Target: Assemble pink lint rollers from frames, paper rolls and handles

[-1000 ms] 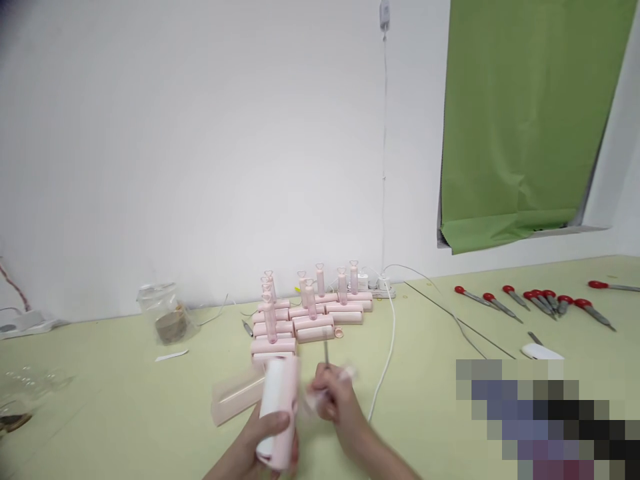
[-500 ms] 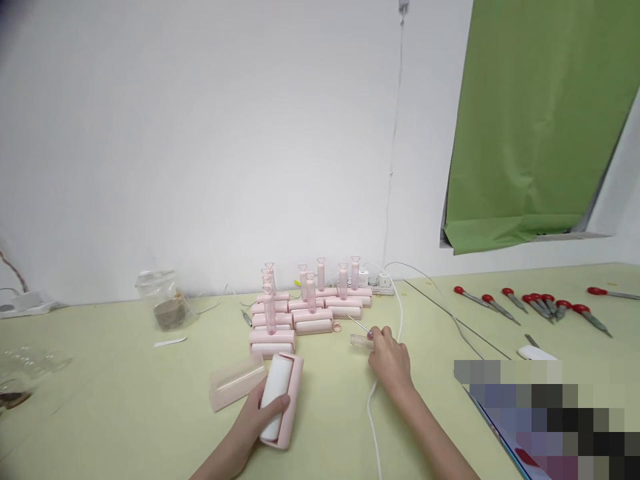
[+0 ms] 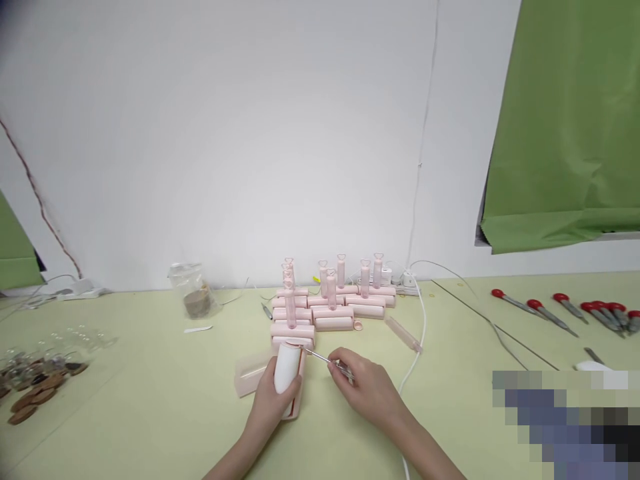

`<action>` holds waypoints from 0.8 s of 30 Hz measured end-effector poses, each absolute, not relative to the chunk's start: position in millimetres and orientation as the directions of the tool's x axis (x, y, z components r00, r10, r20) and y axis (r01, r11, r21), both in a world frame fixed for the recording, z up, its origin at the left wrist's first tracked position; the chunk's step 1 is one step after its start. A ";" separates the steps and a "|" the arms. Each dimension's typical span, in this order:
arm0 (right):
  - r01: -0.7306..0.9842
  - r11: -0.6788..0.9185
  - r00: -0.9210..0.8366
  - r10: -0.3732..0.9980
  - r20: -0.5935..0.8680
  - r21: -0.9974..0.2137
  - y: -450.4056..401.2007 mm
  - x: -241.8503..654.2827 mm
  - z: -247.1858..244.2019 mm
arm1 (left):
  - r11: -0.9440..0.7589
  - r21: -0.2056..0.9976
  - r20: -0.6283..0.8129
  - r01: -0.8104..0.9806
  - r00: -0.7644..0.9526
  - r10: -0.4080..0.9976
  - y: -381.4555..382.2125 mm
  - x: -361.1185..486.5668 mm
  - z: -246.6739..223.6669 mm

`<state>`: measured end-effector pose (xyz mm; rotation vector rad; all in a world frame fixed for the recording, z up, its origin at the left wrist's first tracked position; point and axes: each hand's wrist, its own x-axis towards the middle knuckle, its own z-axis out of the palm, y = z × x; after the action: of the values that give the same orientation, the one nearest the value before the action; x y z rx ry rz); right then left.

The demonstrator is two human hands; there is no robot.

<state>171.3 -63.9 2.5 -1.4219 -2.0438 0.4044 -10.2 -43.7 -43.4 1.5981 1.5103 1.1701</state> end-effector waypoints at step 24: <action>0.314 0.210 -0.138 0.975 0.174 -0.926 -72.9 133.6 -31.2 | -0.035 0.999 0.035 0.020 -0.013 0.999 -58.3 5.1 -37.7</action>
<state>133.6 -72.9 -31.2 -1.2404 -1.6190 0.9608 5.1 -58.3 -37.7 1.2437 1.2165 1.2355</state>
